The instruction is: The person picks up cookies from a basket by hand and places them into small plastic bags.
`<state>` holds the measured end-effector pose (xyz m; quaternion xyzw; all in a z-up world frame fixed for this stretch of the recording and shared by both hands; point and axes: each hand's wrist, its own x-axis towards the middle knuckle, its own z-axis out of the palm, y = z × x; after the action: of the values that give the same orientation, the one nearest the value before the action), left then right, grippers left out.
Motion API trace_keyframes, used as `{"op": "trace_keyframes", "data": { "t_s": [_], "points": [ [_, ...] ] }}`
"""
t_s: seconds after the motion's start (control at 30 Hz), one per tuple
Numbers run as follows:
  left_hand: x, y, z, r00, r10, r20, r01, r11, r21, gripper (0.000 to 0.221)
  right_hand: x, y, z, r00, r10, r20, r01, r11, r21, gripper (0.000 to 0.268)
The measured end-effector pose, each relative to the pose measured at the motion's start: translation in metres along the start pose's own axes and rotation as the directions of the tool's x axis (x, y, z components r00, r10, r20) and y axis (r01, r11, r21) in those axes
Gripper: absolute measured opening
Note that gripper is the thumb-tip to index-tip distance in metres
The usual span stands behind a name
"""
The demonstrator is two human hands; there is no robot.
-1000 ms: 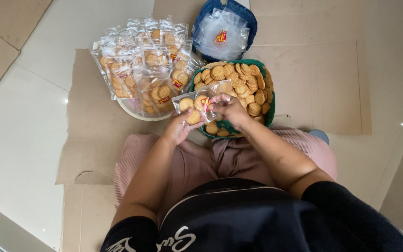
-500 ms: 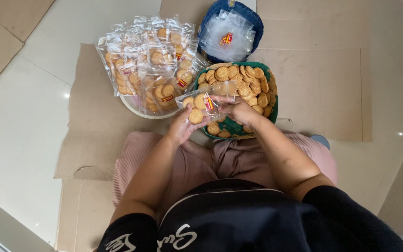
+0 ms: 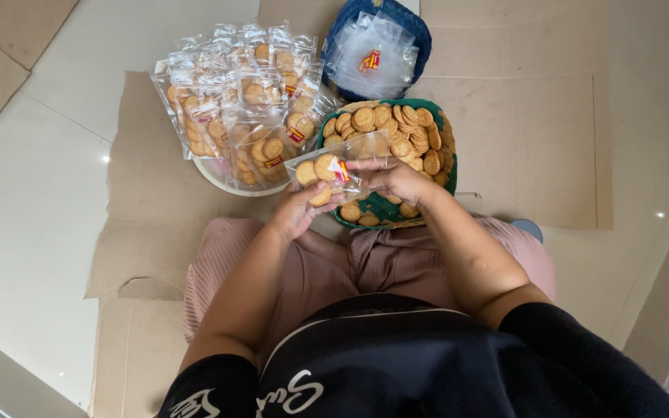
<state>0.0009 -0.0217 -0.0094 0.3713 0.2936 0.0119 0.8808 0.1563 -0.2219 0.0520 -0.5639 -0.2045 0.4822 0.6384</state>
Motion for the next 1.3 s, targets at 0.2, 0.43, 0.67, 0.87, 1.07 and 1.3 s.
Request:
{"op": "trace_keyframes", "data": {
  "t_s": [0.2, 0.43, 0.67, 0.87, 1.07, 1.3],
  "points": [
    [0.011, -0.006, -0.007, 0.998, 0.05, -0.029, -0.051, 0.998, -0.041, 0.034, -0.007, -0.012, 0.006, 0.991, 0.061, 0.117, -0.056, 0.997, -0.047, 0.068],
    [0.002, -0.007, 0.0, 0.991, 0.102, -0.085, -0.097, 0.994, 0.055, 0.039, -0.001, 0.003, -0.007, 0.993, 0.075, 0.096, -0.06, 0.986, -0.154, 0.073],
    [0.003, -0.008, 0.013, 0.97, 0.221, -0.101, -0.222, 0.975, 0.009, 0.04, 0.0, -0.001, -0.015, 0.987, 0.096, 0.13, -0.026, 0.889, -0.458, 0.075],
    [0.006, -0.009, 0.006, 0.972, 0.221, -0.078, -0.222, 0.975, -0.004, 0.037, 0.001, 0.006, -0.017, 0.983, 0.093, 0.159, 0.007, 0.844, -0.536, 0.075],
    [0.004, 0.007, 0.004, 0.963, 0.222, -0.151, -0.238, 0.966, -0.096, 0.039, 0.0, -0.007, 0.006, 0.945, -0.253, -0.209, 0.169, 0.922, -0.349, 0.022],
    [0.02, 0.018, -0.022, 0.95, 0.237, -0.204, -0.264, 0.957, -0.117, 0.035, 0.026, 0.034, -0.052, 0.826, -0.372, -0.424, 0.191, 0.891, -0.411, 0.023]
  ]
}}
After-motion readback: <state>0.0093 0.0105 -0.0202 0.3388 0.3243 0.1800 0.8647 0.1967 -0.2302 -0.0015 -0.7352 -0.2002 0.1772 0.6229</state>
